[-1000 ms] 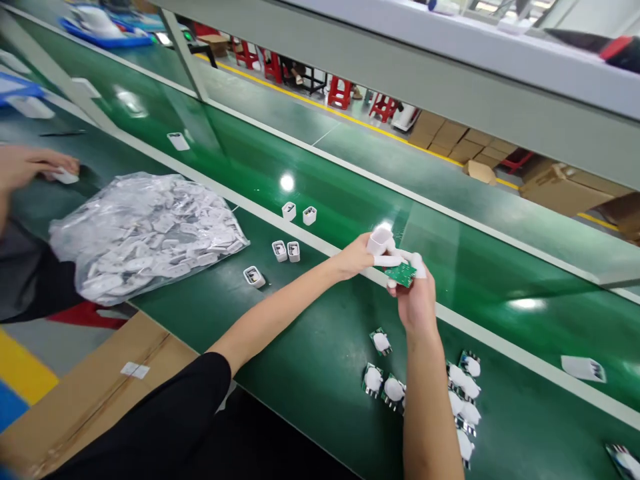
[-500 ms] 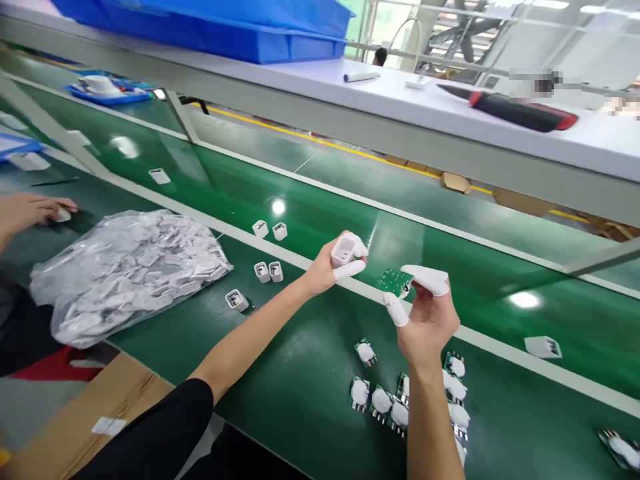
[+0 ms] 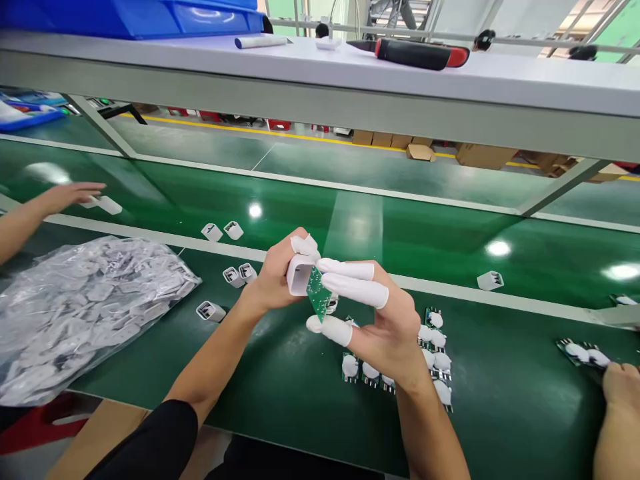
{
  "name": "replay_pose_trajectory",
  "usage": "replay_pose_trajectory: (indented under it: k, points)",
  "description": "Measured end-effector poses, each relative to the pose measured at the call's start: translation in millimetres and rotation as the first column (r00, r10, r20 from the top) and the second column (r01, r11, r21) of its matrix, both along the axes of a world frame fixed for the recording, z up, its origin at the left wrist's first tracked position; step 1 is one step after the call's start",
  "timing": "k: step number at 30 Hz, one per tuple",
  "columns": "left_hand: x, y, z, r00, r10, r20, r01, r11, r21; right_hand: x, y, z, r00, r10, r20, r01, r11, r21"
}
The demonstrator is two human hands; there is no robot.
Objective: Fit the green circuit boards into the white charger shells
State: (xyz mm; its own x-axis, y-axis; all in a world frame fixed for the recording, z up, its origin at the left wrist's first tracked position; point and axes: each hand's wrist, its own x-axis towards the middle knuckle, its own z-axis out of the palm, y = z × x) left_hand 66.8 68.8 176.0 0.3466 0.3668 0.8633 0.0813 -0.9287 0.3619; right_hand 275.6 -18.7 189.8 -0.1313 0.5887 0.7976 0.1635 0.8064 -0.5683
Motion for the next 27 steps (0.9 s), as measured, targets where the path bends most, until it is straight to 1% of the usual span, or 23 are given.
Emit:
replay_pose_trajectory:
  k: [7, 12, 16, 22, 27]
  points:
    - [1.4, -0.5, 0.9, 0.998, 0.057, -0.015, -0.057, 0.998, 0.016, -4.9, 1.3, -3.0, 0.999, -0.002, 0.054, 0.0, 0.999, 0.04]
    - [3.2, -0.8, 2.4, 0.999, 0.038, 0.008, -0.038, 0.998, 0.049, -7.4, 2.0, -6.3, 0.996, -0.006, 0.092, 0.001, 0.998, 0.058]
    - [2.9, -1.3, 2.9, 0.999, 0.033, 0.023, -0.033, 0.999, 0.038, -8.1, 2.1, -7.6, 0.997, -0.009, 0.076, 0.006, 0.999, 0.046]
    - [1.2, -1.2, 1.3, 0.998, 0.06, 0.007, -0.06, 0.998, 0.02, -8.7, 2.2, -9.0, 0.999, 0.001, 0.05, -0.003, 0.999, 0.042]
    - [2.2, 0.4, 0.4, 0.999, 0.04, 0.016, -0.041, 0.999, 0.031, -8.5, 2.8, -9.0, 0.998, -0.013, 0.058, 0.01, 0.999, 0.051]
